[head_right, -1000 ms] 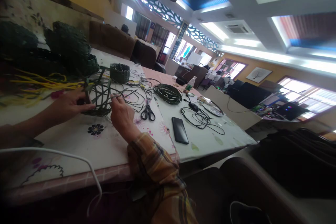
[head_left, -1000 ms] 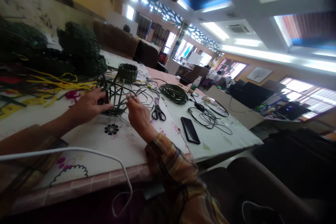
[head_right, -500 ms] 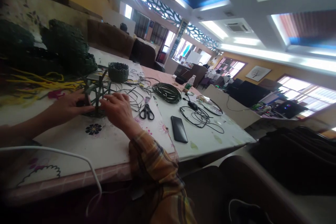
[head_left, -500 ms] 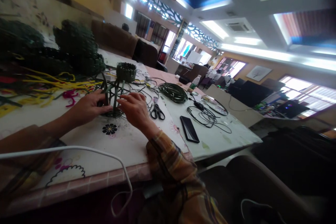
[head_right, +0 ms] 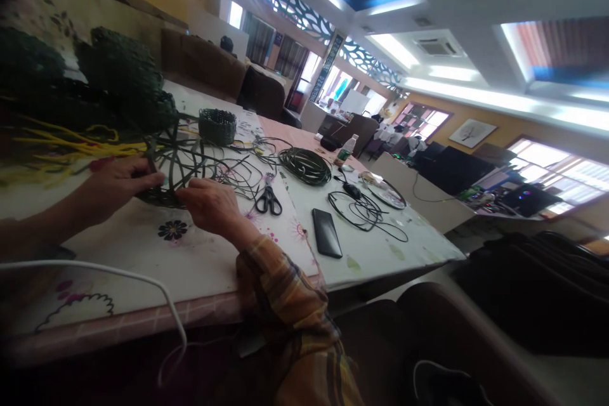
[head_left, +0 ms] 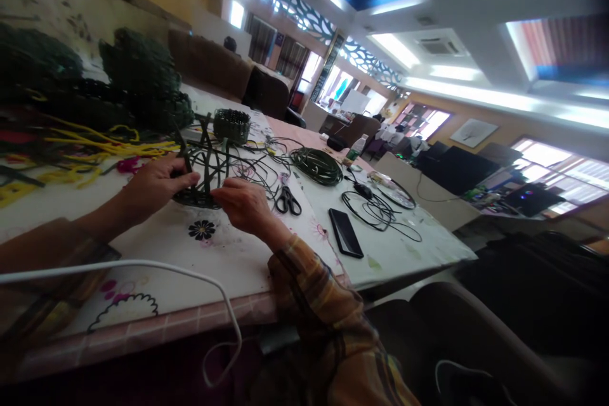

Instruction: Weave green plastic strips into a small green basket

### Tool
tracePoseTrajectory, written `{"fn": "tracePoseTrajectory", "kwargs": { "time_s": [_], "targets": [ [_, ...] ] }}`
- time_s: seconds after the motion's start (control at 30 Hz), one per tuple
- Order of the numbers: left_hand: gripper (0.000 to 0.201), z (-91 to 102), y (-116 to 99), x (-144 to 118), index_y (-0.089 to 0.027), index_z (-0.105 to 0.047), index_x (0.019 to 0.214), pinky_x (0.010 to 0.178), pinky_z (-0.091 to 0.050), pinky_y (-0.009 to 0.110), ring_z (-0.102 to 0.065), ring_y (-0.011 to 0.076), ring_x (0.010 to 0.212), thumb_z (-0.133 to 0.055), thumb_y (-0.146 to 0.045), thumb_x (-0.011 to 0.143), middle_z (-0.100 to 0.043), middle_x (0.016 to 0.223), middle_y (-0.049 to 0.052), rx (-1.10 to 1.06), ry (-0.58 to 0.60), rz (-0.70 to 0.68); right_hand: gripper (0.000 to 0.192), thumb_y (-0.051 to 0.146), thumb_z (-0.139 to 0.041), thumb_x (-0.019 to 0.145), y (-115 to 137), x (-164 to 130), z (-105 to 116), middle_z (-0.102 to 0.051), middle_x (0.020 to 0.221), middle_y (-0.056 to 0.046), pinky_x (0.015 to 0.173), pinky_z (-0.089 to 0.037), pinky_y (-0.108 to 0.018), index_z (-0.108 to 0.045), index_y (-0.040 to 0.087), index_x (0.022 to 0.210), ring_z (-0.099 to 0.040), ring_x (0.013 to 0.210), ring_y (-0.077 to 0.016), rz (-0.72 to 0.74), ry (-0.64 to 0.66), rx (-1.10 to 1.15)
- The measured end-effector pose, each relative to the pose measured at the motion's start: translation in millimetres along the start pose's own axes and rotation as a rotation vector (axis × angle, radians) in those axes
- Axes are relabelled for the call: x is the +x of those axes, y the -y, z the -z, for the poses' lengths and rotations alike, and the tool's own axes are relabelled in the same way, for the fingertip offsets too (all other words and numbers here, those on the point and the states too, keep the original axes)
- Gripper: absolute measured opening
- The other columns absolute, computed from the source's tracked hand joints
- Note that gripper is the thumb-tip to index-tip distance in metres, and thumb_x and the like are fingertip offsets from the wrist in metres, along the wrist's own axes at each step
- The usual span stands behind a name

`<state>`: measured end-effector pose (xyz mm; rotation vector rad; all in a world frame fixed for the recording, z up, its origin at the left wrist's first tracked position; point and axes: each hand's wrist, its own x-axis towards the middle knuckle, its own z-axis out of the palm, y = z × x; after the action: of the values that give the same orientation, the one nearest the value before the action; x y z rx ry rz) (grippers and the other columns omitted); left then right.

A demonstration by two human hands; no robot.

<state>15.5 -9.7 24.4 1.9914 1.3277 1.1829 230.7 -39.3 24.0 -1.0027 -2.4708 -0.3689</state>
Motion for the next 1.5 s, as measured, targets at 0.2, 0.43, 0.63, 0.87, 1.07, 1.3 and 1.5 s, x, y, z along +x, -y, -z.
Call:
{"fn": "tracePoseTrajectory", "kwargs": {
  "time_s": [0.2,0.43,0.63,0.87,1.07,1.3,1.5],
  "targets": [
    [0.038,2.3,-4.9,-2.5,-0.019,-0.059,0.072,0.064,-0.038,0.030,-0.048,0.0166,0.068,-0.060,-0.056,0.073,-0.055,0.069,-0.001,-0.108,-0.002,0.113,0.042,0.059,-0.050,0.098,3.7,-1.2,-6.9,-0.066,0.087,-0.001,0.063,-0.032,-0.028,-0.069,0.024,0.109,-0.060,0.083,-0.0119,-0.001,-0.012,-0.148],
    [0.037,3.4,-7.3,-3.1,-0.020,-0.059,0.071,0.067,-0.041,0.030,-0.049,0.0170,0.069,-0.058,-0.056,0.078,-0.057,0.071,0.000,-0.026,-0.035,0.023,0.045,0.054,-0.042,0.104,7.8,-2.6,-15.4,-0.063,0.075,0.000,0.062,-0.028,-0.030,-0.066,0.020,0.087,-0.056,0.071,-0.0111,-0.020,-0.094,-0.192],
    [0.047,2.1,-13.6,-11.4,-0.018,-0.060,0.122,0.111,-0.039,0.043,-0.048,0.0299,0.126,-0.057,-0.051,0.088,-0.054,0.125,0.012,0.248,-0.376,-0.299,0.048,0.054,-0.041,0.104,-0.7,-2.3,-12.6,-0.064,0.074,-0.001,0.062,-0.028,-0.029,-0.065,0.019,0.081,-0.056,0.071,-0.0110,-0.070,-0.117,-0.217],
    [0.041,-18.9,-19.0,-25.3,-0.021,-0.060,0.117,0.078,-0.050,0.035,-0.063,0.0210,0.074,-0.053,-0.050,0.089,-0.070,0.105,0.008,0.212,-0.096,-0.274,0.046,0.053,-0.041,0.104,-1.8,-2.8,-12.2,-0.065,0.078,-0.002,0.065,-0.031,-0.029,-0.064,0.019,0.084,-0.058,0.076,-0.0115,-0.046,-0.078,-0.252],
    [0.048,-25.1,-10.2,-21.0,-0.025,-0.052,0.129,0.067,-0.050,0.036,-0.067,0.0250,0.063,-0.047,-0.050,0.087,-0.069,0.074,0.001,0.162,0.095,-0.156,0.039,0.047,-0.042,0.105,0.4,-2.4,-15.0,-0.066,0.080,-0.001,0.065,-0.035,-0.027,-0.067,0.020,0.094,-0.060,0.077,-0.0115,-0.009,-0.109,-0.190],
    [0.047,-10.0,-14.2,-16.3,-0.022,-0.057,0.125,0.062,-0.056,0.029,-0.071,0.0178,0.060,-0.059,-0.047,0.084,-0.068,0.077,-0.003,-0.112,0.138,-0.078,0.025,0.031,-0.046,0.105,-17.1,-1.4,-14.8,-0.072,0.095,-0.005,0.077,-0.046,-0.021,-0.063,0.014,0.112,-0.065,0.084,-0.0104,-0.031,-0.327,0.185],
    [0.044,-0.2,-13.0,-9.2,-0.020,-0.063,0.116,0.055,-0.055,0.027,-0.068,0.0158,0.054,-0.062,-0.044,0.079,-0.064,0.075,-0.002,-0.176,0.086,-0.067,0.022,0.036,-0.055,0.101,-28.3,-3.7,-3.7,-0.068,0.081,-0.001,0.072,-0.045,-0.022,-0.065,0.017,0.096,-0.060,0.074,-0.0101,-0.125,-0.364,0.244]
  ]
}}
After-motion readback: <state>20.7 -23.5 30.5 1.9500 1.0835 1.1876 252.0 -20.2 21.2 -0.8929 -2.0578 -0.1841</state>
